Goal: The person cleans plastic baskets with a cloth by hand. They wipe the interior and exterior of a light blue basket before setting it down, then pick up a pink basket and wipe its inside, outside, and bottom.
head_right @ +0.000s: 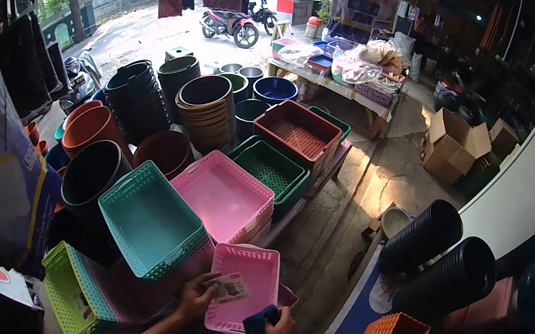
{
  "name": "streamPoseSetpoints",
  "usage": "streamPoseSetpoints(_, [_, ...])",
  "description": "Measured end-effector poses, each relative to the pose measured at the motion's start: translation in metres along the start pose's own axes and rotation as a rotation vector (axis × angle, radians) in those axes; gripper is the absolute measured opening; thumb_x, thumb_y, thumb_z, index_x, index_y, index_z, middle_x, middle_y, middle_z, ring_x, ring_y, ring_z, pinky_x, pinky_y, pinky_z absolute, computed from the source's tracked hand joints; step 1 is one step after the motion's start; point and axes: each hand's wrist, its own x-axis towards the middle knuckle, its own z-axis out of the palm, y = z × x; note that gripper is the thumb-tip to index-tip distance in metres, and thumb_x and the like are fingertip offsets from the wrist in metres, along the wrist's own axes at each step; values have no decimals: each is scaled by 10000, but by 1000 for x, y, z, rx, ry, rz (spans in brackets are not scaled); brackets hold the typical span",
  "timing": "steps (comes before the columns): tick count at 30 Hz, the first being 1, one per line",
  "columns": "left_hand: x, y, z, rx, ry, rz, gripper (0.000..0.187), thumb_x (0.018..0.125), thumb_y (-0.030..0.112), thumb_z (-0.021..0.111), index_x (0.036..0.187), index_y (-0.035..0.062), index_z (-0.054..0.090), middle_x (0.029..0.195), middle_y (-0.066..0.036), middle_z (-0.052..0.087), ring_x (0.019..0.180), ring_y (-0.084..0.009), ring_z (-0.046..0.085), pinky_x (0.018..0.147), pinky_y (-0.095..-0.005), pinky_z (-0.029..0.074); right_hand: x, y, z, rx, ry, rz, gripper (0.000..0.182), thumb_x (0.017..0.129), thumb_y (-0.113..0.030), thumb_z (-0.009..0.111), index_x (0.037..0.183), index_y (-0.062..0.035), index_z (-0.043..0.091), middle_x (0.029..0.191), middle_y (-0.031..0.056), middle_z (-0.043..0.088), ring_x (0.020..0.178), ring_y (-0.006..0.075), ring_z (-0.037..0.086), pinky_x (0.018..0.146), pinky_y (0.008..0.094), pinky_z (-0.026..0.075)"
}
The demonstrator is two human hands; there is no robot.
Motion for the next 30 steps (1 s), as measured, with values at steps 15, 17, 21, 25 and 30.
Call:
streamPoseSetpoints(15, [-99,-52,-142,-252,652,-283,318,978,169,525,1236,-14,490,1073,-141,625,905,-221,631,773,-342,513,-71,21,93,189,240,172,201,818,-158,646,931,-35,534,781,129,579,742,232,591,696,382,471])
streamPoseSetpoints(17, [-104,-62,-150,-245,732,-337,313,978,143,508,1247,-13,477,1094,-155,618,910,-245,638,792,-354,520,-77,38,109,215,232,174,252,810,-172,654,969,-24,527,839,187,598,811,326,608,724,422,474])
streamPoseSetpoints(21, [-97,-160,-195,-455,834,-355,327,964,62,454,1281,-14,435,1166,-184,585,978,-291,632,822,-368,530,-91,51,134,274,230,231,334,802,-195,662,1041,-8,523,937,258,624,917,430,622,782,468,478])
streamPoseSetpoints(25, [-99,-218,-242,85,866,-435,426,931,2,419,1354,-8,373,1230,-197,555,1062,-311,600,879,-374,513,-108,41,145,245,206,247,364,805,-200,657,1093,-20,525,1016,266,625,979,430,610,830,474,474])
streamPoseSetpoints(30, [-92,-133,-189,-66,787,-180,592,852,-40,460,1425,-11,313,1298,-206,524,1173,-319,530,1004,-385,411,-125,38,158,196,255,211,265,821,-171,641,1009,-29,518,886,197,607,839,333,615,759,416,477])
